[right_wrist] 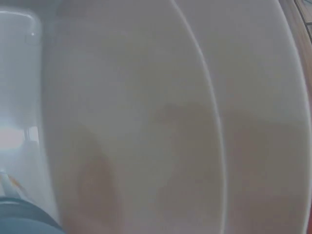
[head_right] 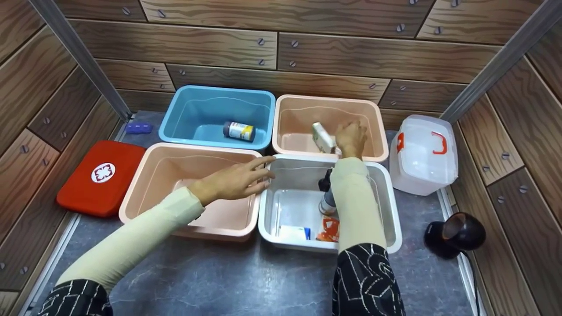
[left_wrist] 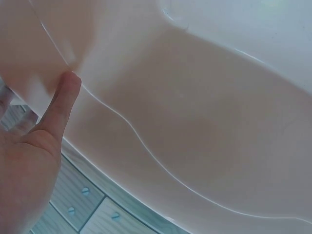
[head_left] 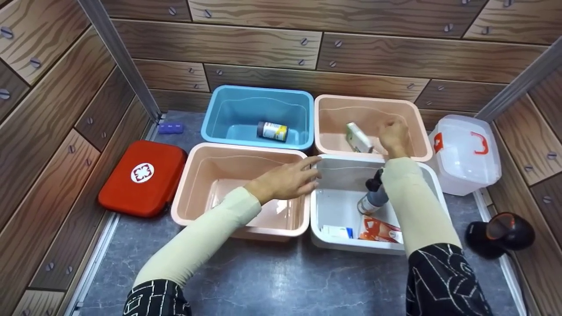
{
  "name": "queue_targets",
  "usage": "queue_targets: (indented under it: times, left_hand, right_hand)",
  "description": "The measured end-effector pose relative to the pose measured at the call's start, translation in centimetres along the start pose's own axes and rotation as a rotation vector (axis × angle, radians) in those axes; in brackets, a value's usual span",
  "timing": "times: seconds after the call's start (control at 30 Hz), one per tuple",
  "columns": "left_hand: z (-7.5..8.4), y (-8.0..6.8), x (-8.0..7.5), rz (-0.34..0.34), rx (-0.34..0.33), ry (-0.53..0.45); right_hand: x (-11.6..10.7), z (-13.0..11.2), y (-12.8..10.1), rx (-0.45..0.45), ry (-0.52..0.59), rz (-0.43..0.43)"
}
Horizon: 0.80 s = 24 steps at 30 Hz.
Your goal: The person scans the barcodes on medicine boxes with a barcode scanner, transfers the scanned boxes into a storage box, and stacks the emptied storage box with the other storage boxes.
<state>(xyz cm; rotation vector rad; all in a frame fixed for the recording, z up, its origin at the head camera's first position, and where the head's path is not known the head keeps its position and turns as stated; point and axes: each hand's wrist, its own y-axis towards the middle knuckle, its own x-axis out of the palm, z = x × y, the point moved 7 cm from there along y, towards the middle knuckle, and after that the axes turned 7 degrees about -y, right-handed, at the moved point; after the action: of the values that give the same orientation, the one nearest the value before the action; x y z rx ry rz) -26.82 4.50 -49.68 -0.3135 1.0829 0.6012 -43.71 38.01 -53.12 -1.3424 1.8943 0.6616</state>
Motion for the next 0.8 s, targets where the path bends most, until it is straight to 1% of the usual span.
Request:
queue_targets:
  times: [0.03, 0.1, 0.13, 0.17, 0.2, 0.27, 0.33, 0.4, 0.5, 0.57, 0.67, 0.8]
  left_hand:
    - [0.0, 0.0, 0.0, 0.003, 0.001, 0.001]
    - [-0.1, 0.0, 0.1, 0.006, -0.005, -0.001]
    - [-0.1, 0.0, 0.1, 0.006, -0.008, -0.003]
    - [-0.1, -0.1, 0.1, 0.002, -0.013, -0.005]
    - [-0.2, -0.1, 0.1, -0.002, -0.017, -0.007]
    - [-0.2, -0.1, 0.1, -0.008, -0.023, -0.011]
    - [-0.1, 0.0, 0.1, -0.015, -0.021, -0.009]
    - [-0.1, 0.0, 0.0, -0.017, -0.018, -0.008]
    - [-0.2, 0.0, -0.1, -0.018, -0.022, -0.005]
    - [-0.3, 0.0, -0.1, -0.018, -0.028, -0.005]
    - [-0.3, -0.1, 0.0, -0.021, -0.033, -0.006]
    - [-0.1, 0.0, 0.1, -0.019, -0.027, -0.006]
  right_hand:
    - [0.1, 0.1, 0.4, -0.033, -0.020, 0.042]
    - [-0.2, -1.3, -0.3, -0.131, -0.025, 0.083]
    - [-0.3, -2.0, -0.8, -0.175, -0.008, 0.087]
    - [-0.7, -3.0, -1.7, -0.212, 0.010, 0.092]
    - [-1.1, -4.1, -2.8, -0.241, 0.042, 0.077]
    - [-1.8, -6.0, -5.2, -0.312, 0.100, 0.020]
    - [-1.8, -7.0, -7.0, -0.384, 0.131, -0.039]
    - [-1.8, -7.8, -9.1, -0.446, 0.136, -0.121]
    - [-1.6, -8.7, -12.2, -0.547, 0.102, -0.229]
    - [-1.3, -9.4, -14.3, -0.619, 0.057, -0.293]
    - [-0.9, -10.1, -16.7, -0.721, -0.018, -0.342]
    - [-0.5, -10.0, -18.9, -0.775, -0.098, -0.413]
